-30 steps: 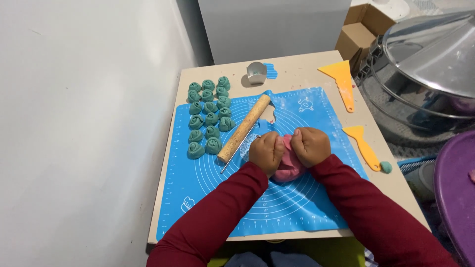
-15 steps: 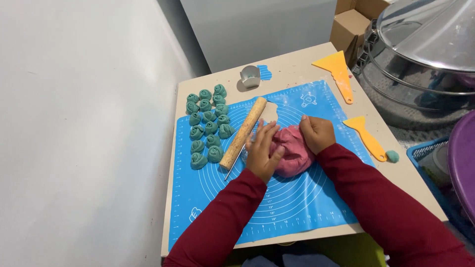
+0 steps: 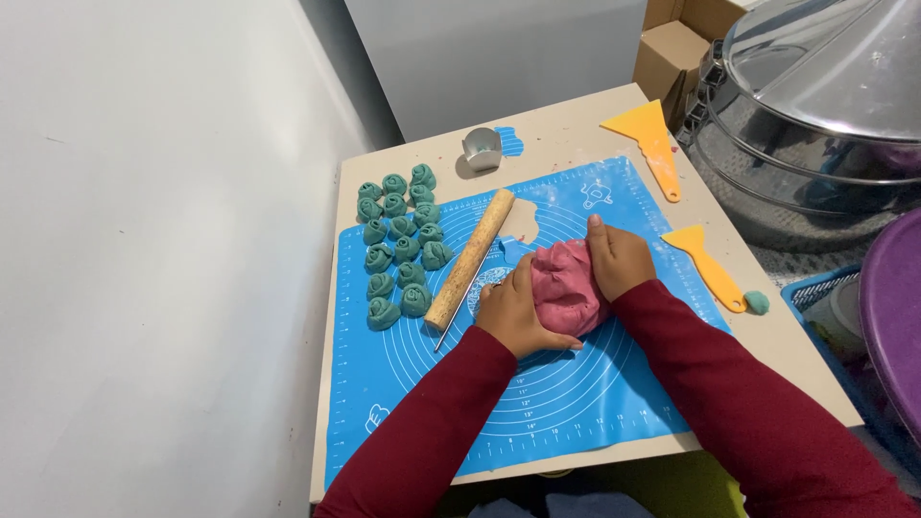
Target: A person is kneading and folding a piece of pink dough on a blue silicone mat in a bakery production area.
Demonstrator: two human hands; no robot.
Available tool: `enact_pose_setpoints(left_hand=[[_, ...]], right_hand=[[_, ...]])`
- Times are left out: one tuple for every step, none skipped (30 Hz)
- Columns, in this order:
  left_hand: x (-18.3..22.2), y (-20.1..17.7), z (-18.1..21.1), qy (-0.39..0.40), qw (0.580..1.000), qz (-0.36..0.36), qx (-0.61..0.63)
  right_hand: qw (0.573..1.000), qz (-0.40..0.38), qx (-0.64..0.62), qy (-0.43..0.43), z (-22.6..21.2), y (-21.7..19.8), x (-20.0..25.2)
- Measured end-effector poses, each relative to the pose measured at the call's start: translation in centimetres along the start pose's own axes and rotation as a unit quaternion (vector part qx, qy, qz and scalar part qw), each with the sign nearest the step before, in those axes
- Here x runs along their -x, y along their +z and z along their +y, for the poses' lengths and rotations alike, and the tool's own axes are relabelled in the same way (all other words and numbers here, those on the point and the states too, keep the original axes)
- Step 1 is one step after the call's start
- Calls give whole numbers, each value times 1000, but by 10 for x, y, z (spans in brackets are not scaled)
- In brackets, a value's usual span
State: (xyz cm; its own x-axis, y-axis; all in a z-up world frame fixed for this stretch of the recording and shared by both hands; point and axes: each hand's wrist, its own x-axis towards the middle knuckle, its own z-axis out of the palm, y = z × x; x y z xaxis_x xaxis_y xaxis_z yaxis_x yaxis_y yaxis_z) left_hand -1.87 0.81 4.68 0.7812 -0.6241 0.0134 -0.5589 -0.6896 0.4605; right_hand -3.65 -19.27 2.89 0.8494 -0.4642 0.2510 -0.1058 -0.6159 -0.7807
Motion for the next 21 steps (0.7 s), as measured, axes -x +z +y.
enact_pose_setpoints(left_hand=[[-2, 4, -3, 0, 1000, 0, 1], [-4, 9, -6, 8, 1000, 3, 1], [-6, 12, -9, 16, 1000, 6, 1], [-7, 14, -10, 15, 1000, 7, 2], [-7, 16, -11, 34, 999, 19, 1], [-7, 18, -12, 53, 998, 30, -1], [-8, 22, -14, 53, 998, 31, -1], [-9, 26, -17, 62, 997, 44, 13], [-11, 30, -19, 71, 996, 56, 27], [-18, 39, -25, 71, 996, 57, 27], [-23, 49, -32, 84, 994, 64, -7], [-29, 59, -39, 97, 992, 71, -41], [-30, 61, -41, 94, 992, 68, -41], [-30, 63, -43, 101, 992, 74, -31], [-34, 64, -43, 110, 990, 83, -20], [-34, 62, -43, 109, 990, 83, -20], [-34, 61, -42, 116, 989, 82, -40], [-34, 60, -41, 122, 987, 82, -60], [-37, 68, -47, 122, 987, 82, -60], [-40, 76, -53, 125, 987, 87, -61], [-42, 84, -60, 128, 986, 91, -62]], right_hand=[[1000, -1, 1, -1, 5, 1, 0], [988, 74, 118, -74, 9, 3, 1], [951, 147, 232, -146, 13, 5, 1], [950, 146, 232, -147, 12, 2, -1], [925, 193, 243, -220, 10, -1, -3], [892, 238, 252, -291, 9, -5, -4], [891, 239, 252, -292, 0, -6, 0], [911, 136, 154, -359, -8, -7, 3], [907, 29, 52, -418, -17, -9, 7], [906, 29, 52, -419, -22, -6, 14], [886, 20, 122, -447, -27, -3, 21], [860, 10, 191, -472, -32, 1, 28], [862, 8, 189, -471, -28, 4, 28], [858, 21, 201, -471, -24, 8, 28], [854, 35, 215, -473, -20, 9, 25], [854, 34, 215, -473, -15, 13, 23], [851, 42, 220, -476, -9, 16, 21], [848, 50, 225, -478, -3, 19, 19], [848, 50, 224, -478, 0, 20, 17], [848, 65, 224, -476, 4, 22, 15], [849, 80, 223, -473, 8, 24, 14]])
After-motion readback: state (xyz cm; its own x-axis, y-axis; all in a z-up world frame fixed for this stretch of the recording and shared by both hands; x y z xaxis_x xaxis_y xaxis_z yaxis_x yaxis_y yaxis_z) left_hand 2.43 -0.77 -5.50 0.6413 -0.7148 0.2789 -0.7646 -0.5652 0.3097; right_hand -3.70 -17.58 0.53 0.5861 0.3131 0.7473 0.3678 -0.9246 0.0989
